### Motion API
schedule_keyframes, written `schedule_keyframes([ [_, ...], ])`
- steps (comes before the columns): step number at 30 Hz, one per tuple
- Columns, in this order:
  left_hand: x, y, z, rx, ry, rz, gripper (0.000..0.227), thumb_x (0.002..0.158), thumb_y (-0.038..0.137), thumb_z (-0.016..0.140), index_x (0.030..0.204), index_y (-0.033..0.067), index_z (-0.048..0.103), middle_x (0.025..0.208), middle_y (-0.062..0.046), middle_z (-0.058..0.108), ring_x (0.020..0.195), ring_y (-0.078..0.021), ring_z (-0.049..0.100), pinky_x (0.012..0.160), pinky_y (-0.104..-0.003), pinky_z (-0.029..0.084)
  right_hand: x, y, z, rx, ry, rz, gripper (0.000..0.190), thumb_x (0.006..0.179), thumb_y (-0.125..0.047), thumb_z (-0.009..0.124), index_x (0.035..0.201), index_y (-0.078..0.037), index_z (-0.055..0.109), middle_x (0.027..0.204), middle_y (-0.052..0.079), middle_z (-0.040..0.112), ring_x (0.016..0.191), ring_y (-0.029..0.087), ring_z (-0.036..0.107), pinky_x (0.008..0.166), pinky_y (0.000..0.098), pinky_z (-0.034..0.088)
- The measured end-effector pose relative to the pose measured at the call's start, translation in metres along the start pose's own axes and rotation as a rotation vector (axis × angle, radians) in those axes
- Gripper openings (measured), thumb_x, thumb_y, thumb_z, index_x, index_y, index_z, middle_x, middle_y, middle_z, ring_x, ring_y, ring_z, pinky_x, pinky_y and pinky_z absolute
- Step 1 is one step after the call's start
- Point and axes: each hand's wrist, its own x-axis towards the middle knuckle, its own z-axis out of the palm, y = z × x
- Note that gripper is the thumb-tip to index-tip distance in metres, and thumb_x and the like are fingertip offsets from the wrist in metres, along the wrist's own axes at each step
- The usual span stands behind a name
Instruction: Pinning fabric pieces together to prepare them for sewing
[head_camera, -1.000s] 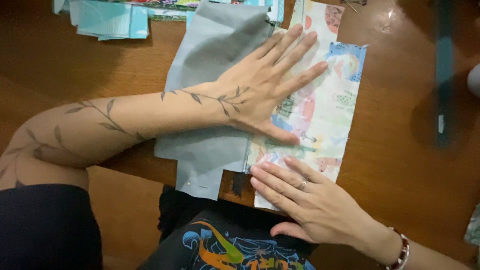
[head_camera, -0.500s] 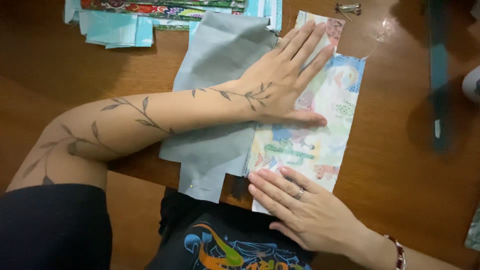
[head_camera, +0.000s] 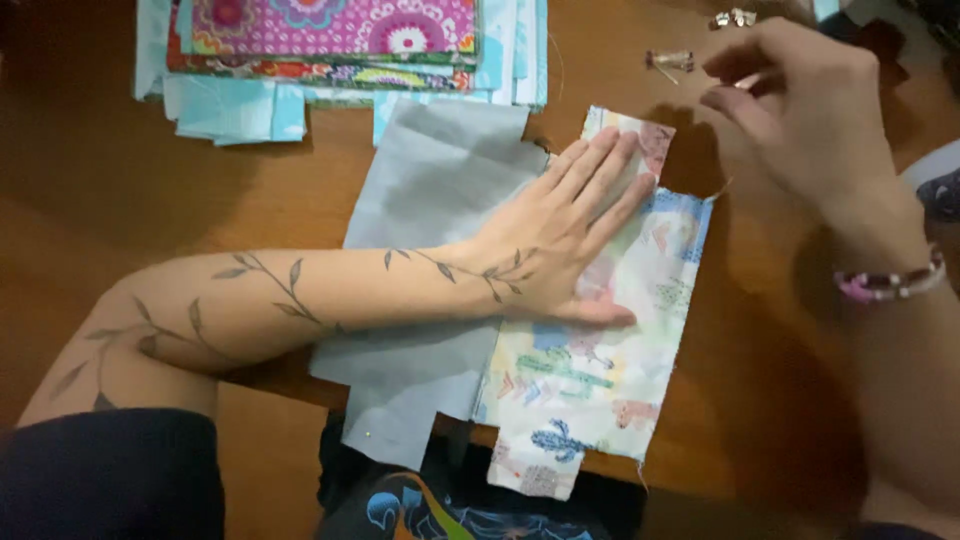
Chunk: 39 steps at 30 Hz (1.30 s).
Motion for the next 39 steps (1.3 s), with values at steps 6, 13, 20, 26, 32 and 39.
schedule_keyframes([
  [6,0.001,0.001,0.002,0.020,0.114,0.002,0.115,0.087,0.091,0.031,0.156,-0.0011,0.027,0.159,-0.034,0.023,0.150,-0.0471,0.019,0.125,-0.053,0.015,0.034,0.044,0.008,-0.081,-0.232,-0.016,0.017,0.098,-0.008,0.084,0.109,-0.003,0.070,0.103,0.016,0.065,0.085,0.026,0.062,0.080,0.0378,0.049],
  [13,0.001,0.000,-0.004,0.012,0.078,-0.004,0.117,0.088,0.092,0.029,0.157,-0.0018,0.024,0.160,-0.032,0.020,0.151,-0.0466,0.017,0.126,-0.054,0.014,0.047,0.048,0.011,-0.312,-0.432,0.096,0.017,0.097,-0.022,0.075,0.112,-0.015,0.073,0.112,0.010,0.061,0.092,0.031,0.061,0.071,0.0447,0.046],
  [20,0.000,0.000,-0.004,-0.009,0.082,-0.001,0.115,0.089,0.091,0.032,0.157,-0.0009,0.026,0.160,-0.032,0.019,0.151,-0.0469,0.017,0.126,-0.054,0.015,0.018,0.047,0.021,-0.572,-0.266,-0.123,0.014,0.109,-0.020,0.066,0.111,-0.007,0.061,0.110,0.015,0.059,0.094,0.033,0.060,0.081,0.0416,0.052],
  [26,0.001,-0.001,-0.004,0.013,0.063,0.011,0.116,0.089,0.092,0.030,0.158,-0.0012,0.024,0.160,-0.032,0.017,0.151,-0.0464,0.016,0.126,-0.054,0.014,-0.008,0.019,0.011,-0.308,-0.141,-0.034,0.007,0.109,0.001,0.068,0.115,0.003,0.064,0.109,0.021,0.063,0.097,0.037,0.061,0.087,0.0436,0.049],
  [32,0.007,0.000,0.000,0.003,-0.003,0.015,0.118,0.087,0.094,0.030,0.158,0.0001,0.022,0.161,-0.031,0.018,0.151,-0.0453,0.016,0.126,-0.052,0.013,-0.019,-0.004,0.019,-0.064,-0.069,-0.061,0.011,0.106,0.005,0.072,0.117,0.004,0.072,0.109,0.021,0.069,0.098,0.034,0.064,0.089,0.0407,0.049],
  [39,0.008,-0.003,0.002,-0.079,0.082,0.040,0.120,0.080,0.096,0.053,0.155,0.0041,0.032,0.153,-0.037,0.029,0.147,-0.0474,0.030,0.126,-0.052,0.022,-0.017,-0.030,0.031,0.090,-0.077,0.031,0.009,0.103,0.010,0.064,0.108,0.003,0.069,0.110,0.020,0.054,0.096,0.031,0.057,0.089,0.0388,0.049],
])
